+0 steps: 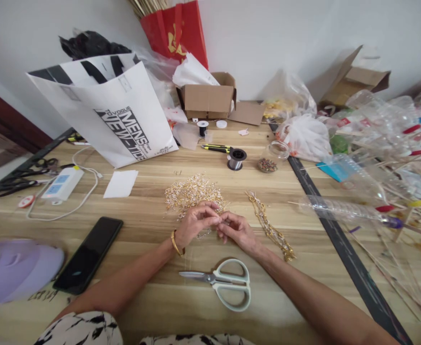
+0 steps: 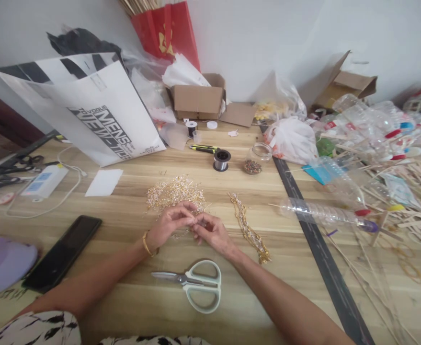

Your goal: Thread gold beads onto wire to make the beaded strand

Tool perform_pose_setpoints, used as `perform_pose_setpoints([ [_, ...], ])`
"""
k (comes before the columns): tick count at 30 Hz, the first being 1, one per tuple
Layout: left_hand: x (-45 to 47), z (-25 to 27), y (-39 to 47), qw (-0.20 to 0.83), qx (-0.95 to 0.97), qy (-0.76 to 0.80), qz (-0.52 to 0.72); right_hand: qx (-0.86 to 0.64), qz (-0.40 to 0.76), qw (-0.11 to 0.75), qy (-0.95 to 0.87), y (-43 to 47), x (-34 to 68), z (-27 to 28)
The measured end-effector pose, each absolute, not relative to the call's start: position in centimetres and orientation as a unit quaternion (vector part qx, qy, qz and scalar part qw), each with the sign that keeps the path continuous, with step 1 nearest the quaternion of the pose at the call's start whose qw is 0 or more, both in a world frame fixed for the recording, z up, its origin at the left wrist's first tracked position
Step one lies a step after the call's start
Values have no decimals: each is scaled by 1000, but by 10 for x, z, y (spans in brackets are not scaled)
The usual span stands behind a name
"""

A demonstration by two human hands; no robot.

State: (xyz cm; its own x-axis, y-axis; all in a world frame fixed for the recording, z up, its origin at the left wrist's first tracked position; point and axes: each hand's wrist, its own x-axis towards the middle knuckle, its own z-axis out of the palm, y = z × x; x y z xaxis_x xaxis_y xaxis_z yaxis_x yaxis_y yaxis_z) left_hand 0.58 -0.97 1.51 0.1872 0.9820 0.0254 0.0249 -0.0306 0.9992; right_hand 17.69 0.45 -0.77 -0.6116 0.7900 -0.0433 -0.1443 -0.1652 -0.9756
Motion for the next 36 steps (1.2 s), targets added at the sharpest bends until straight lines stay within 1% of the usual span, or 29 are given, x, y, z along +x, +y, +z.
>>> perform_pose_setpoints([
  [6, 4, 16, -8, 546, 533, 455, 459, -292, 688, 345, -568, 2, 176, -8],
  [9, 3, 13, -8, 542, 539, 452, 459, -296, 697, 344, -555, 3, 175, -10],
  [13, 3, 9, -8, 551, 542, 431, 466, -281, 713, 363, -530, 4, 173, -10],
  [17, 3, 8, -8, 541, 568, 423, 454, -239, 750, 333, -520, 5, 174, -10],
  [21, 4, 9, -8, 534, 577, 426, 448, -236, 765, 320, -507, 8, 175, -14],
  [29, 1, 11, -8, 542, 564, 427, 453, -259, 753, 325, -510, 7, 175, -15],
  [36, -2, 18, -3, 562, 511, 441, 478, -279, 748, 311, -515, 5, 175, -13],
])
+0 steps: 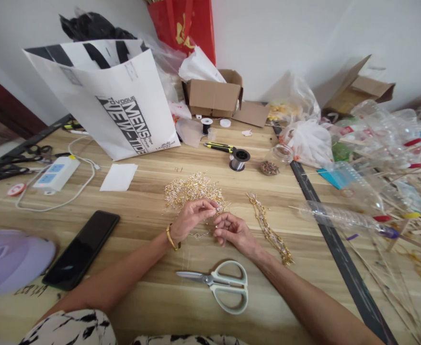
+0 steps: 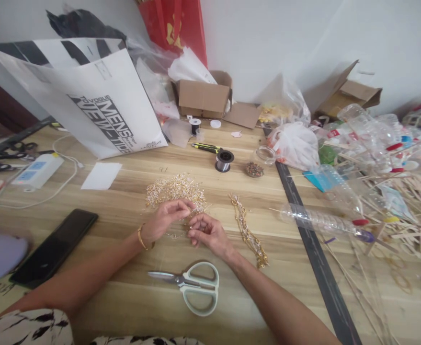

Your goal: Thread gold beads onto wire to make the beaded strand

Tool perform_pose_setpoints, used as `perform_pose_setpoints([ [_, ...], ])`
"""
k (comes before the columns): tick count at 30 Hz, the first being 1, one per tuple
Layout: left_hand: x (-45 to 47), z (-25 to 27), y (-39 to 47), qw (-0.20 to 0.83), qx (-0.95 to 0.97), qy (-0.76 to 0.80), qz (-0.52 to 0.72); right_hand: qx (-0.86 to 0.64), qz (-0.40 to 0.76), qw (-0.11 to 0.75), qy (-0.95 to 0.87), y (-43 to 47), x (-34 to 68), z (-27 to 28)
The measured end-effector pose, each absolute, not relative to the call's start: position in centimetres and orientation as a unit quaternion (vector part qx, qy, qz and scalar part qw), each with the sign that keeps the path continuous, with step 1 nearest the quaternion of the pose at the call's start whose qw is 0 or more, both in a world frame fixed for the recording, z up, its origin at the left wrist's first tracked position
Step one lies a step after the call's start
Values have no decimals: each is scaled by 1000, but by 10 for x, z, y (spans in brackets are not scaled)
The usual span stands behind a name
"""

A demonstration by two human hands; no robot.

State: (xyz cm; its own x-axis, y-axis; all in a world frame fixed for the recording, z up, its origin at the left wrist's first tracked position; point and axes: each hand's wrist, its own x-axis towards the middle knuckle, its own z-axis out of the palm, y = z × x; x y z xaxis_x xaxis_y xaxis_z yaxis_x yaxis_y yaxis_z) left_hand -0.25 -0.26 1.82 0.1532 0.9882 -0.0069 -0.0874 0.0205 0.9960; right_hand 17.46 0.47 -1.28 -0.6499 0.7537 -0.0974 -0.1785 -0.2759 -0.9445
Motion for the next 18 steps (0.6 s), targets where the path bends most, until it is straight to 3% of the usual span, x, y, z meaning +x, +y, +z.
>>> perform_pose_setpoints([
  [11, -7, 18, 0, 582, 529, 405, 466, -299, 713, 313, -552, 1, 176, -9],
  [18, -6, 24, -3, 589, 551, 388, 446, -317, 653, 386, -569, -4, 180, -7],
])
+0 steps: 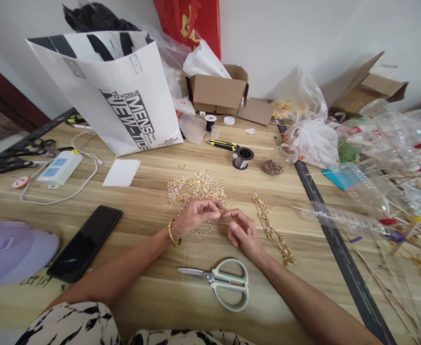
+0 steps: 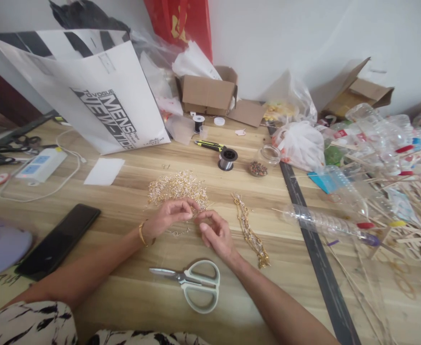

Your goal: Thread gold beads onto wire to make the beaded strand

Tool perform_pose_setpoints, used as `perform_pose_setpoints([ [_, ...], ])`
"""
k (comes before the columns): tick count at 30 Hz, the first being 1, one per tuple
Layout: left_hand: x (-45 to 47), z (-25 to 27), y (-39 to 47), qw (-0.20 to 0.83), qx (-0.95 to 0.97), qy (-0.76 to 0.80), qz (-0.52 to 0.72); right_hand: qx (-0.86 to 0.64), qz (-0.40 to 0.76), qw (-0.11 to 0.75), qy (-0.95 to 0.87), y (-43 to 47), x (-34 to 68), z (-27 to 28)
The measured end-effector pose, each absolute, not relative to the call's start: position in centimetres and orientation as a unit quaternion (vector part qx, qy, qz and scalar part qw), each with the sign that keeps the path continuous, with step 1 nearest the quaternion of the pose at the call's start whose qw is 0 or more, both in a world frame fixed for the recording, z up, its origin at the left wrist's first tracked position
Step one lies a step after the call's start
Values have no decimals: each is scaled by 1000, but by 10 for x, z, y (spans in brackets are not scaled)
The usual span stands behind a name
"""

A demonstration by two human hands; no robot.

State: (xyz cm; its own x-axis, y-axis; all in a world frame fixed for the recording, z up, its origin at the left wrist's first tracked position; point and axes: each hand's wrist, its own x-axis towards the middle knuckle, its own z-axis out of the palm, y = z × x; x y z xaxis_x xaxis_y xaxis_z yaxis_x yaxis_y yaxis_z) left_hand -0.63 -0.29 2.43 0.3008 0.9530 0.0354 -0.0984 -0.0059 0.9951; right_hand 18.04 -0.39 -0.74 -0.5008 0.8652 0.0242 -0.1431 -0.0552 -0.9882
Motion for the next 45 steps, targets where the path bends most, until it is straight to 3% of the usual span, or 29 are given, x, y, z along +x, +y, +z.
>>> perform_pose_setpoints([
  [13, -3, 13, -5, 456, 670, 399, 430, -312, 675, 390, -543, -2, 174, -7],
  [45, -7, 7, 0, 428, 640, 440, 462, -341, 671, 357, -553, 0, 174, -4],
])
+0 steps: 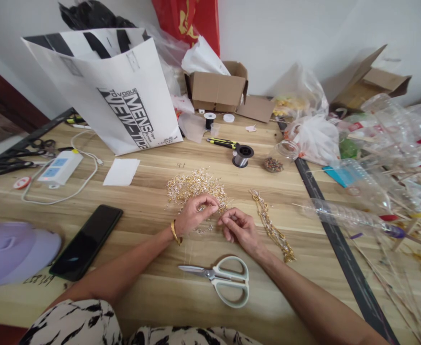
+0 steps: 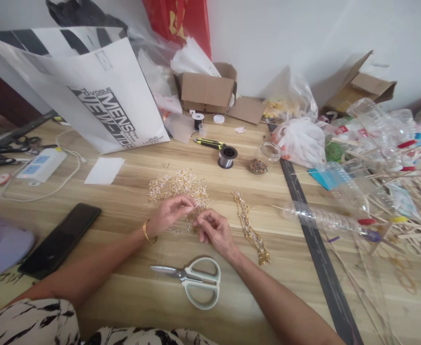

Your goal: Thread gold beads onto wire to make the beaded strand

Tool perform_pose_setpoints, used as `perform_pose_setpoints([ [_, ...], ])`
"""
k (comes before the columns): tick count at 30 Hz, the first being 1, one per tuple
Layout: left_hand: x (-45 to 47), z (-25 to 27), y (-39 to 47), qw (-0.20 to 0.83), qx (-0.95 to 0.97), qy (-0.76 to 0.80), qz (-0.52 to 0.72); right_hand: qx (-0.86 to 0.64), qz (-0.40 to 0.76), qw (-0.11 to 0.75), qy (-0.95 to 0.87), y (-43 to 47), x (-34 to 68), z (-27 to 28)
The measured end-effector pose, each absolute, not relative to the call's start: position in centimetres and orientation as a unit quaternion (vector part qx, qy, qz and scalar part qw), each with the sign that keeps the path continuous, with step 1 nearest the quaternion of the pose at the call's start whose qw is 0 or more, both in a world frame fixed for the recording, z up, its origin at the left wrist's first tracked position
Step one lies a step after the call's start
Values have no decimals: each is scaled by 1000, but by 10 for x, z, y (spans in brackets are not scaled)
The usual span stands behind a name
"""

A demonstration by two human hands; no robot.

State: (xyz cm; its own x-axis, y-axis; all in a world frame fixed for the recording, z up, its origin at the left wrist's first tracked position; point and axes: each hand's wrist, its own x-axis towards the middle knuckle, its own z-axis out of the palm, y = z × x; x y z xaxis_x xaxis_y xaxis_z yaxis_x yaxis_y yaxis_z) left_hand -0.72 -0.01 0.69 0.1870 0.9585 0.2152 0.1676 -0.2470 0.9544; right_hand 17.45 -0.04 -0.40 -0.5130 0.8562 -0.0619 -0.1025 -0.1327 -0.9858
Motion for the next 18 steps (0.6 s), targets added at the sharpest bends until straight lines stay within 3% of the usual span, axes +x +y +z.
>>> perform_pose_setpoints([
  [18, -4, 9, -1, 391, 691, 437, 422, -352, 671, 359, -545, -1, 176, -8],
])
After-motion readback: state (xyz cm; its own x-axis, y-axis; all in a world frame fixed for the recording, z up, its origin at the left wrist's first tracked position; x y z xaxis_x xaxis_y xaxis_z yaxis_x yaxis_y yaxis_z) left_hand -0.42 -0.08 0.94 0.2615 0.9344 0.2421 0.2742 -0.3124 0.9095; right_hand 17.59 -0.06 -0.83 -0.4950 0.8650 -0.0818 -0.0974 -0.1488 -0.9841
